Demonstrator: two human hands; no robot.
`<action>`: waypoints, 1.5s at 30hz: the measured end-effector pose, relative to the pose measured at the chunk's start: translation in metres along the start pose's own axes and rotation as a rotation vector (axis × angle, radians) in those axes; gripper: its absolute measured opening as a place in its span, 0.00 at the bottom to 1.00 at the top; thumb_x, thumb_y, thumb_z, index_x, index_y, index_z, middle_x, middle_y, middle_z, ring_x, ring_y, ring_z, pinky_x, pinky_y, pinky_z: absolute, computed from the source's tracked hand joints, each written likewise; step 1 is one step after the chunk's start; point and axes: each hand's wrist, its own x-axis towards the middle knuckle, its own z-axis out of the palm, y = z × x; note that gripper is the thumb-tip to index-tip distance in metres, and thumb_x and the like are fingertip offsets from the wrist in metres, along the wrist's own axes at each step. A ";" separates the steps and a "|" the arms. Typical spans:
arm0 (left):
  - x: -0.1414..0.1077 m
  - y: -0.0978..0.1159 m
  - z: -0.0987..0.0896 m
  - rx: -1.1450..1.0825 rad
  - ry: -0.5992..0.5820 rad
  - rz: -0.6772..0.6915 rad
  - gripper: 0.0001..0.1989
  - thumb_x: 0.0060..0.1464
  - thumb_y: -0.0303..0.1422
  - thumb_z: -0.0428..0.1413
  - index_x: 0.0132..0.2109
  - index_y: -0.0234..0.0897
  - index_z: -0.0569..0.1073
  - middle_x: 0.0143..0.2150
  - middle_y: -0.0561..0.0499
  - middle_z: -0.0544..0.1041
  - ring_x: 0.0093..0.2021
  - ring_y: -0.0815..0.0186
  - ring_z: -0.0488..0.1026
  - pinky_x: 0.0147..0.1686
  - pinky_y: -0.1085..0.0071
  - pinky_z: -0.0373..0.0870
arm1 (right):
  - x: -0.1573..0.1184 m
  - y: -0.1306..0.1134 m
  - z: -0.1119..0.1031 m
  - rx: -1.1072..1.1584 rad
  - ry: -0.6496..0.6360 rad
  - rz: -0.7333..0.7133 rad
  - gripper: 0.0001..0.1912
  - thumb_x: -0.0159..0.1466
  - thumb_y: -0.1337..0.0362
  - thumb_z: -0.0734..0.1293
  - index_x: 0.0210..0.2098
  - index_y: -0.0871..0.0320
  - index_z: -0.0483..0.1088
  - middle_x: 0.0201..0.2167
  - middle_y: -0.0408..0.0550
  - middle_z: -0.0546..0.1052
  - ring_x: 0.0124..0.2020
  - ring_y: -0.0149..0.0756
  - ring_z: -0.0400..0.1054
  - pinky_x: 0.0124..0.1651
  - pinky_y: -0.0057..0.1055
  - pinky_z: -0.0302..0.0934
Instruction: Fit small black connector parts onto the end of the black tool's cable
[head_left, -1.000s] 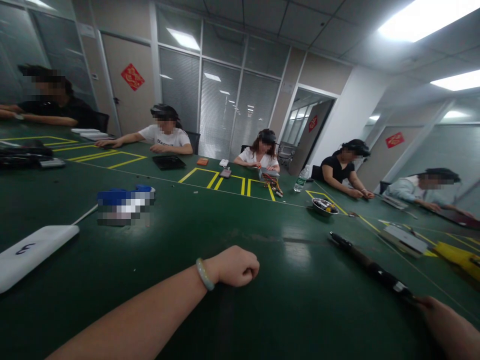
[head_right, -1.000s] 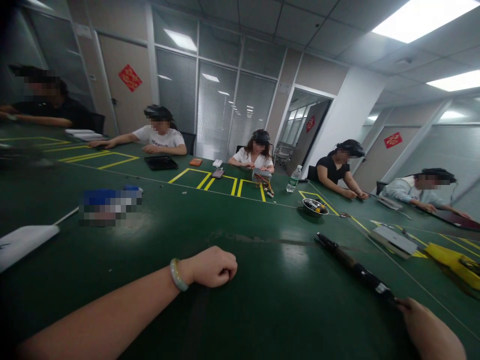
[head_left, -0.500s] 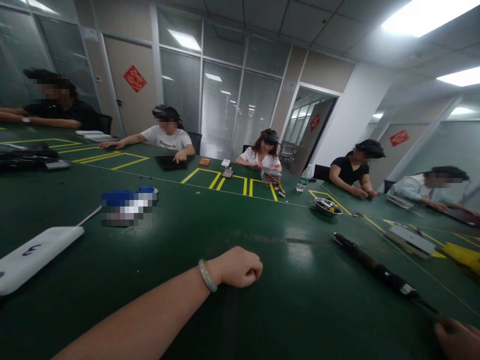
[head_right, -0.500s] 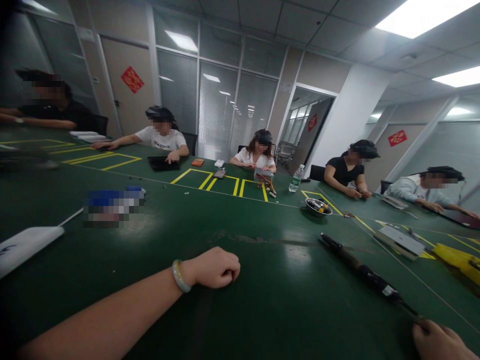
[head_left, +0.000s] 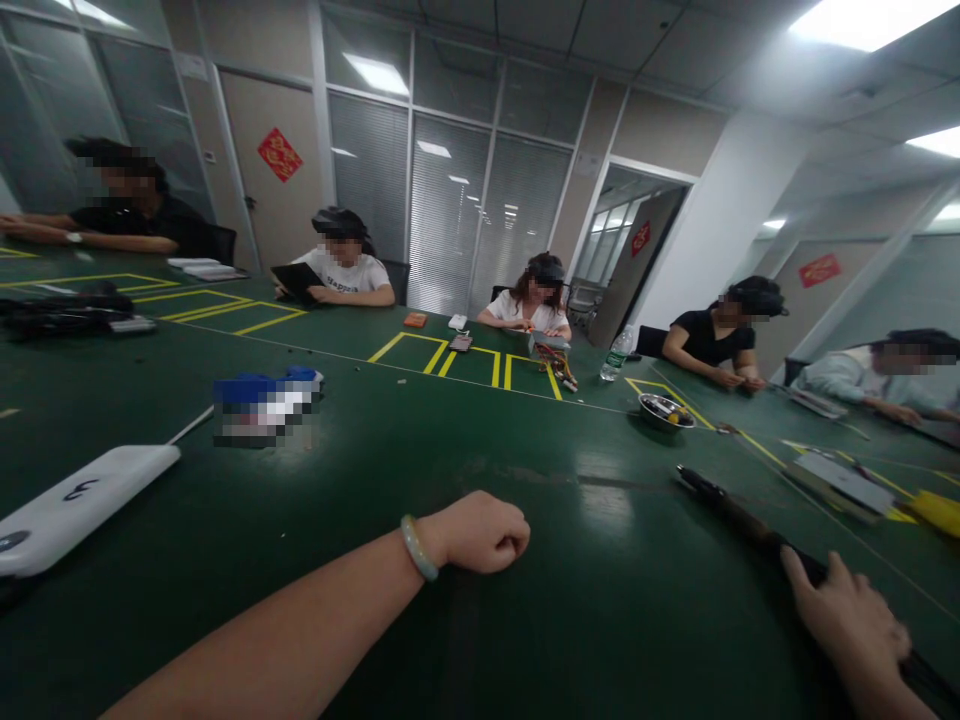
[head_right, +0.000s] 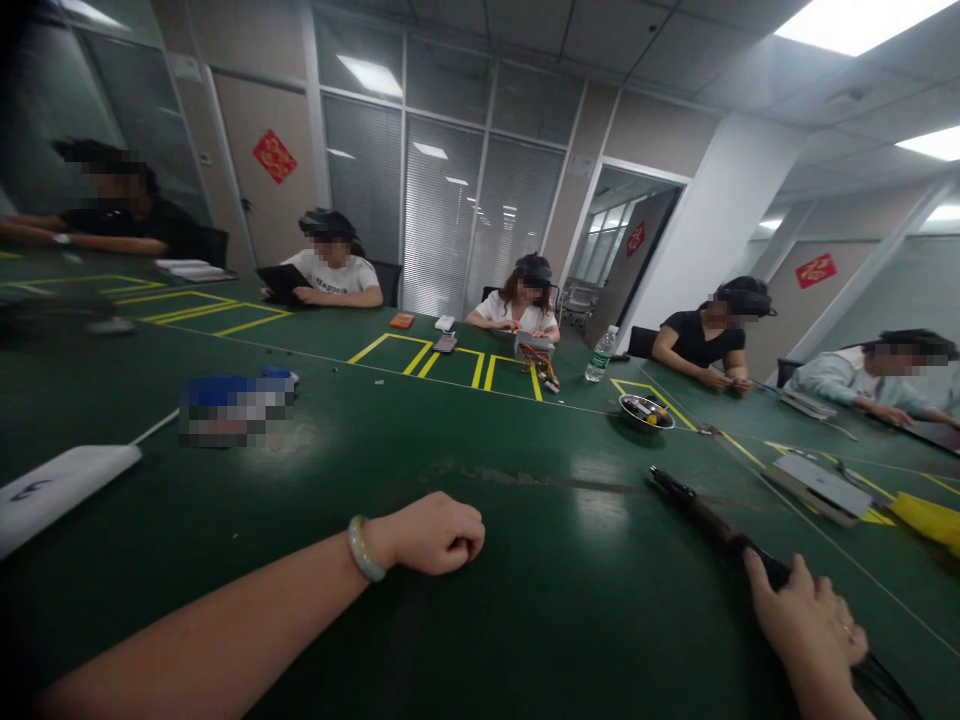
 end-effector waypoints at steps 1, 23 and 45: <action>0.000 0.000 0.000 -0.005 0.002 -0.002 0.05 0.53 0.27 0.52 0.33 0.39 0.72 0.33 0.56 0.73 0.31 0.71 0.70 0.35 0.75 0.66 | 0.007 -0.004 0.001 0.014 -0.035 0.075 0.54 0.53 0.29 0.40 0.67 0.56 0.49 0.59 0.74 0.56 0.61 0.63 0.48 0.55 0.56 0.39; 0.011 0.011 0.002 0.060 0.052 0.063 0.07 0.54 0.27 0.51 0.37 0.41 0.73 0.35 0.55 0.74 0.34 0.69 0.71 0.38 0.71 0.68 | -0.103 -0.221 0.014 0.246 -0.098 -0.477 0.24 0.70 0.49 0.47 0.50 0.48 0.69 0.46 0.48 0.69 0.50 0.44 0.62 0.57 0.48 0.45; 0.001 -0.026 0.005 0.235 0.321 -0.331 0.29 0.58 0.41 0.55 0.63 0.45 0.58 0.62 0.47 0.65 0.61 0.58 0.61 0.61 0.55 0.56 | -0.201 -0.276 -0.044 0.225 -0.542 -1.044 0.17 0.56 0.59 0.73 0.43 0.53 0.70 0.40 0.43 0.70 0.39 0.36 0.66 0.38 0.29 0.57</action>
